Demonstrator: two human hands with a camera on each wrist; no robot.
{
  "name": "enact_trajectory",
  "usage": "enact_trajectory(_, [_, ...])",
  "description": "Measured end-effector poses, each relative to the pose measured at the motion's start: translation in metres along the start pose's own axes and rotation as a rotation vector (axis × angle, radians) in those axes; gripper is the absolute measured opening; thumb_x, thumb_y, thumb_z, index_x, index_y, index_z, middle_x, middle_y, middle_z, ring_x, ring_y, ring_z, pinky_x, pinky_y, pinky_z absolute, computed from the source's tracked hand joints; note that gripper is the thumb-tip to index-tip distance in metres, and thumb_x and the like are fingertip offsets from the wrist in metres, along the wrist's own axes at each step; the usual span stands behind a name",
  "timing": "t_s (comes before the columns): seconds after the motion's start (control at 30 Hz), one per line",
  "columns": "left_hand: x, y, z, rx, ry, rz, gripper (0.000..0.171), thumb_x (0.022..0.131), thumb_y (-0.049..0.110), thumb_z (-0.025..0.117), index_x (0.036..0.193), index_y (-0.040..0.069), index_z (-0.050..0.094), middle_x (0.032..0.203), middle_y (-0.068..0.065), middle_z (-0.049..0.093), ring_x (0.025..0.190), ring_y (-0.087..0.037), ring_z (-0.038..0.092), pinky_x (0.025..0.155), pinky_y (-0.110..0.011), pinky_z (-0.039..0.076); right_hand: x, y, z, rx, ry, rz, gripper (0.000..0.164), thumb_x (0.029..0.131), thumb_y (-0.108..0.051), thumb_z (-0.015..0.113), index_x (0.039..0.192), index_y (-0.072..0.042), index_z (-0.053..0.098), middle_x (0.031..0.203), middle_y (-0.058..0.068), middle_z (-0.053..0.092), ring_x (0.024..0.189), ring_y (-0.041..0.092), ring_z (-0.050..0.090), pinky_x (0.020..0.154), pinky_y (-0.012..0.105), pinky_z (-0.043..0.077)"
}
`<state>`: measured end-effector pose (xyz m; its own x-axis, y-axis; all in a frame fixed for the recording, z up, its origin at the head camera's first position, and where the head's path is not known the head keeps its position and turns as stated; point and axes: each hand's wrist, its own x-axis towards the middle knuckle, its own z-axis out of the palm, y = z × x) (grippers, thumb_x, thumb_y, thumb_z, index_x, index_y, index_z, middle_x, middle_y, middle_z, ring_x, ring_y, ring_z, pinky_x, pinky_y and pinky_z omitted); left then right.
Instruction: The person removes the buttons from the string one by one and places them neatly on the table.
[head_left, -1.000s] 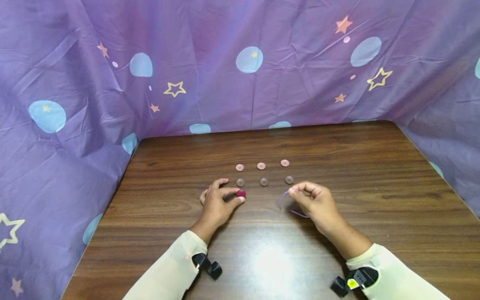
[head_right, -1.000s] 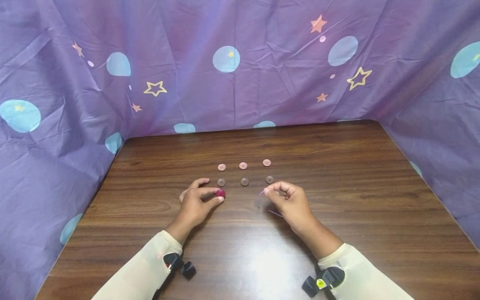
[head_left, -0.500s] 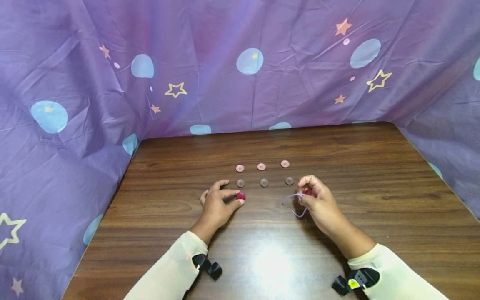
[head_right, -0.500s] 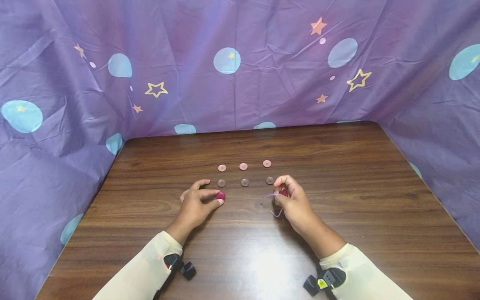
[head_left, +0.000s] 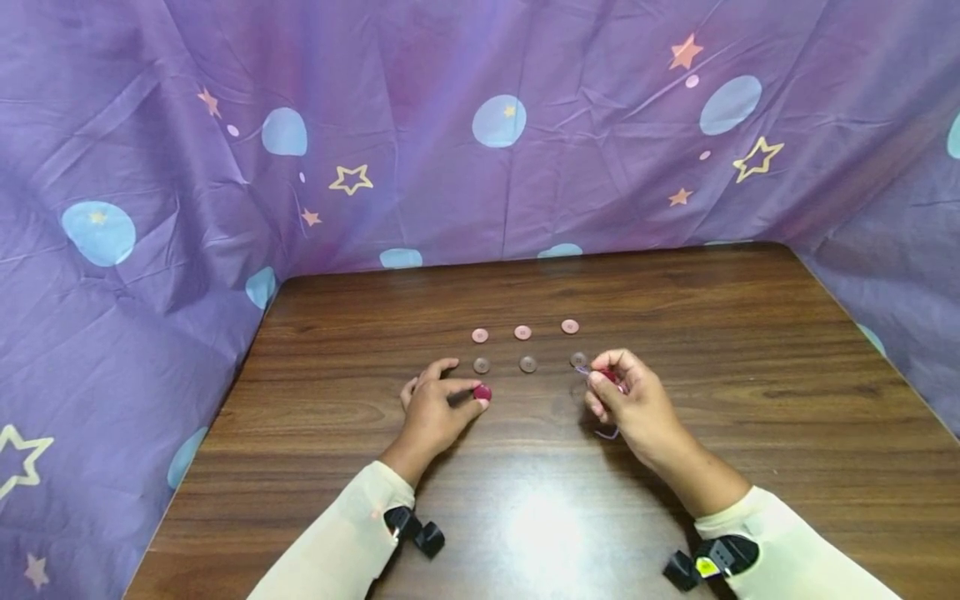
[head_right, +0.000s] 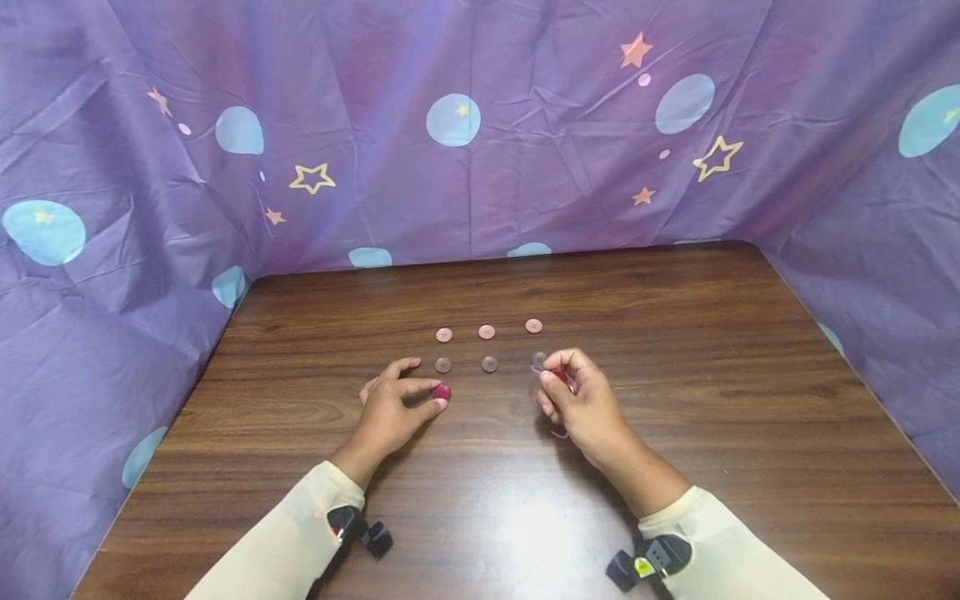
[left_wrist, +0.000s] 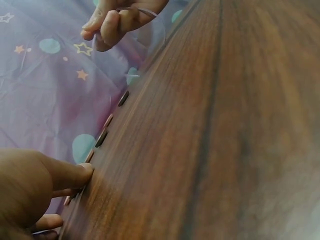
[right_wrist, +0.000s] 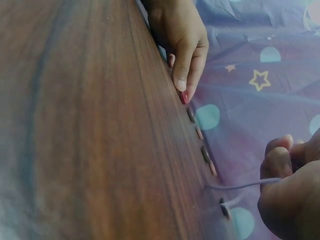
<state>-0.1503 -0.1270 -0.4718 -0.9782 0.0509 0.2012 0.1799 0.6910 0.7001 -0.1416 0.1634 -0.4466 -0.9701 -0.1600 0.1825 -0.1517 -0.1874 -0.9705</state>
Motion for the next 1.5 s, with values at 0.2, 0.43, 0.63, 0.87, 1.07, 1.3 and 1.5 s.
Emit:
enact_trajectory(0.2, [0.000,0.001,-0.002,-0.003,-0.003,-0.002,0.028,0.085,0.023,0.091,0.112,0.016,0.087,0.154,-0.015,0.064,0.147,-0.040,0.055,0.124,-0.069,0.022,0.001,0.000,-0.001,0.004,0.039,0.048,0.014,0.104,0.008,0.064,0.103,-0.006,0.065,0.084,-0.008,0.064,0.059,0.005,0.052,0.050,0.015,0.042])
enact_trajectory(0.43, [0.000,0.002,-0.003,0.013,-0.016,-0.005,0.030,0.086,0.024,0.091,0.114,0.016,0.087,0.156,-0.015,0.063,0.149,-0.039,0.054,0.125,-0.069,0.021,0.000,-0.006,-0.002,-0.072,0.003,0.138,0.027,0.099,0.007,0.071,0.109,-0.018,0.077,0.081,-0.009,0.069,0.064,0.003,0.060,0.053,0.016,0.049])
enact_trajectory(0.63, [0.000,0.002,-0.002,0.019,-0.025,-0.014,0.031,0.086,0.025,0.091,0.115,0.017,0.087,0.158,-0.014,0.062,0.152,-0.039,0.053,0.127,-0.070,0.020,0.000,-0.010,-0.004,-0.150,-0.023,0.218,0.038,0.091,0.009,0.076,0.128,0.005,0.070,0.090,-0.008,0.073,0.072,0.005,0.062,0.061,0.020,0.055])
enact_trajectory(0.87, [0.000,0.001,-0.003,0.015,-0.025,-0.019,0.031,0.086,0.026,0.091,0.115,0.017,0.087,0.158,-0.014,0.062,0.152,-0.039,0.053,0.127,-0.069,0.020,0.000,-0.007,-0.003,-0.239,-0.033,0.219,0.035,0.096,0.000,0.078,0.128,0.010,0.070,0.072,-0.010,0.063,0.060,0.004,0.054,0.051,0.020,0.043])
enact_trajectory(1.07, [0.000,0.001,-0.002,0.012,-0.025,-0.021,0.031,0.086,0.026,0.090,0.115,0.017,0.087,0.158,-0.014,0.062,0.152,-0.039,0.053,0.127,-0.069,0.020,-0.001,-0.005,-0.003,-0.220,-0.026,0.187,0.028,0.093,0.003,0.080,0.121,0.002,0.077,0.077,-0.011,0.063,0.054,0.001,0.044,0.046,0.017,0.036])
enact_trajectory(1.3, [0.000,0.001,-0.002,0.006,-0.018,-0.014,0.032,0.085,0.025,0.091,0.115,0.016,0.087,0.158,-0.014,0.063,0.152,-0.039,0.052,0.126,-0.069,0.021,-0.002,-0.006,-0.004,-0.172,-0.057,0.224,0.030,0.092,0.003,0.080,0.109,-0.021,0.083,0.078,-0.012,0.068,0.052,0.001,0.042,0.045,0.018,0.034])
enact_trajectory(1.5, [0.000,0.001,-0.002,0.006,-0.018,-0.020,0.032,0.085,0.025,0.091,0.116,0.017,0.087,0.158,-0.013,0.063,0.153,-0.038,0.052,0.126,-0.068,0.020,-0.002,-0.007,-0.004,-0.145,-0.086,0.268,0.031,0.097,0.000,0.076,0.109,-0.027,0.082,0.079,-0.014,0.068,0.051,0.001,0.040,0.044,0.019,0.032])
